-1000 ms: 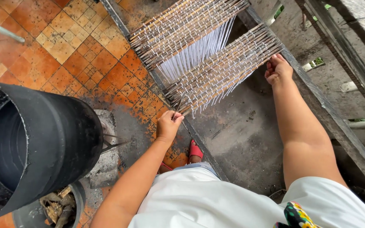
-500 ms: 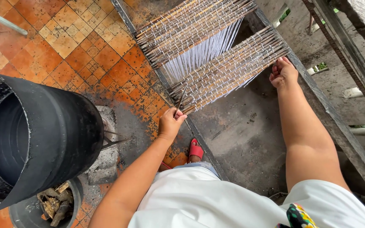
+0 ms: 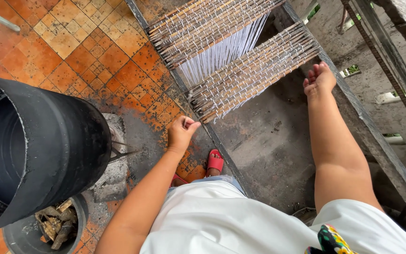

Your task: Dipping a rack of candle wicks into a vat of melted wax to create candles.

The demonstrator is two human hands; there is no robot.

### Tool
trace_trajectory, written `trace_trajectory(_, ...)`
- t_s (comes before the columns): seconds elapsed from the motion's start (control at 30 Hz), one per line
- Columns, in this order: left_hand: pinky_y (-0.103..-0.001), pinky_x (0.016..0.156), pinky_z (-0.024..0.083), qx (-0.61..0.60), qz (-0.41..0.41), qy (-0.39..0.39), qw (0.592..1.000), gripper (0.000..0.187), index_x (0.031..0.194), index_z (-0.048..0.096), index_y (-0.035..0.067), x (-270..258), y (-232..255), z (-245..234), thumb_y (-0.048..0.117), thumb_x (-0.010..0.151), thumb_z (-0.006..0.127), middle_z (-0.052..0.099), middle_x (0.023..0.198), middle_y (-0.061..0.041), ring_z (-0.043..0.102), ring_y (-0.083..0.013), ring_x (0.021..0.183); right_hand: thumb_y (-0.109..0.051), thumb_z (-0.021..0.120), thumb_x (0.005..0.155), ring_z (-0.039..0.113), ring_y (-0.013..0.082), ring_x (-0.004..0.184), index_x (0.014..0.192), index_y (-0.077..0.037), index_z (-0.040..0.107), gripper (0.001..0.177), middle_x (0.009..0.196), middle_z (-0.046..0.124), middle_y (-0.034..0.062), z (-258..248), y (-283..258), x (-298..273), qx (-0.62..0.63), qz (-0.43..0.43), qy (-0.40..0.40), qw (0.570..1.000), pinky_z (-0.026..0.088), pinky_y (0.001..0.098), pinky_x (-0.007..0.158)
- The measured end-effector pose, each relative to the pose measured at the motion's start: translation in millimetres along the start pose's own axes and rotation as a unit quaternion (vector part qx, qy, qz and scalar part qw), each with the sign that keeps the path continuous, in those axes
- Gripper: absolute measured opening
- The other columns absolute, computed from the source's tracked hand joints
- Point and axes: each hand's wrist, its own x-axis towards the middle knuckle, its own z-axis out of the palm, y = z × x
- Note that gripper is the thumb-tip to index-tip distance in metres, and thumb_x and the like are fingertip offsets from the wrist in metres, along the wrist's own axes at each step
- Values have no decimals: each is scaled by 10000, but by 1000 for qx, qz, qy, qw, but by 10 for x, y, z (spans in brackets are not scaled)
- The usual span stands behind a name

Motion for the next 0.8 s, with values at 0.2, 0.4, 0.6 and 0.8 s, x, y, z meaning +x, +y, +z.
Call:
trace_trajectory(0.2,-354,584,489,-52,-84,2,995,270,783,566,188,-91,-25,-565,302,956,739,613,708,32,575,-157,637,-126,704,917,532,102,551,904,-168,715,46,673,597,-49,-148,-522,-1309,133,-70,68,986,365,296,544)
trace_trajectory(0.4,-398,677,472,-53,-186,-12,981,249,814,585,165,-385,-373,-1159,331,997,611,677,796,10,592,-198,689,-371,445,1224,325,60,619,995,-415,673,326,679,414,-131,-635,-1148,-2427,-5,-106,-483,869,259,212,578)
trace_trajectory(0.6,-366,833,540,-59,-226,-40,972,331,1123,784,196,-820,-1152,-1307,268,933,522,796,834,-2,738,-194,863,-319,341,1273,474,379,655,784,-95,373,538,889,459,144,246,-1091,-4975,-58,77,-993,71,411,499,587)
trace_trajectory(0.8,-337,907,538,-118,-249,-10,961,469,1292,714,138,-1174,-1111,-1897,195,873,512,806,940,-32,730,-189,979,-207,517,1155,657,508,852,862,-61,512,327,870,583,183,559,-690,-5832,-95,-28,-976,193,590,609,750)
